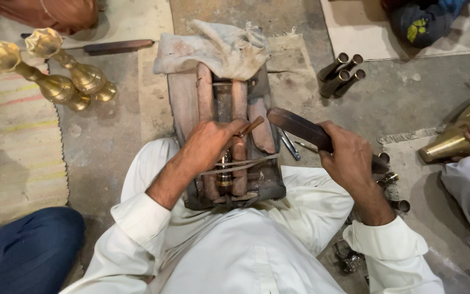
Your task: The person sits on the floor filing a small brass object held in a wooden jig on their lap, repeatedly stroking it with a file and occasionally repositioning or working the piece with a small hand tool.
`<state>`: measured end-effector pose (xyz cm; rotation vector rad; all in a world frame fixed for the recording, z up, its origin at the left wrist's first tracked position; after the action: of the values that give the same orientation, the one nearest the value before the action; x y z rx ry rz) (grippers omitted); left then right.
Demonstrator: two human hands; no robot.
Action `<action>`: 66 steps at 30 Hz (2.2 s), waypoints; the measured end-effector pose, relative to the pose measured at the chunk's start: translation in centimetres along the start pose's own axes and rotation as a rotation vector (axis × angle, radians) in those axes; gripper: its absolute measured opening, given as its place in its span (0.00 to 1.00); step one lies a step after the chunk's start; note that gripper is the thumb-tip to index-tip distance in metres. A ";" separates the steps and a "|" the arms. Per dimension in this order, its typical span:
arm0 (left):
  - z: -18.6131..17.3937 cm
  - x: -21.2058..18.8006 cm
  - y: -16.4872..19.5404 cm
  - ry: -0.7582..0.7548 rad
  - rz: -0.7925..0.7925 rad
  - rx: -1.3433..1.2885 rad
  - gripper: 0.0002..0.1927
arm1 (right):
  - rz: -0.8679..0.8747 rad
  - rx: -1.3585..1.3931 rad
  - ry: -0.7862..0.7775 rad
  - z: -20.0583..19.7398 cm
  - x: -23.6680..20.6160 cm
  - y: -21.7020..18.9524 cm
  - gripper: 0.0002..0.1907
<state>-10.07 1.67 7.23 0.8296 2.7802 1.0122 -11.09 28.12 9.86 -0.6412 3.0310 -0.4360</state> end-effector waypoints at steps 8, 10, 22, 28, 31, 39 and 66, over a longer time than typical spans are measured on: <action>0.1 0.7 0.1 -0.082 0.089 0.026 0.18 | 0.009 0.194 0.188 -0.2 -0.9 0.0 0.22; 0.2 0.8 -0.3 -0.130 0.022 0.040 0.18 | -0.103 0.055 0.201 -0.6 -1.1 -1.1 0.24; -0.5 -0.1 -0.2 0.013 0.037 -0.050 0.16 | -0.136 0.062 0.131 -2.3 0.3 -2.4 0.24; -0.9 -1.5 -0.3 0.081 0.025 -0.062 0.11 | -0.206 -0.011 0.140 -3.2 1.5 -4.0 0.25; -1.0 -1.7 -0.4 0.130 0.040 -0.096 0.09 | -0.137 0.059 0.121 -3.7 2.1 -3.8 0.23; -0.9 -2.3 -1.1 0.184 -0.001 -0.175 0.12 | -0.007 0.151 0.059 -3.7 3.3 -2.6 0.20; 2.4 -6.0 -2.3 0.704 -0.269 -0.286 0.14 | -0.599 -0.301 0.178 -6.7 5.9 -12.9 0.18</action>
<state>-5.44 -1.53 3.22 0.0443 3.0075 1.8652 -11.87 16.20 20.07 -1.6223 3.0351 -0.0276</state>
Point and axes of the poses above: each hand's wrist, its own x-axis towards the middle knuckle, its own z-axis out of the palm, y = z × x, the point moved 7 cm from there along x, towards the middle knuckle, and after that the axes turned 9 degrees about -y, right-handed, at the moved point
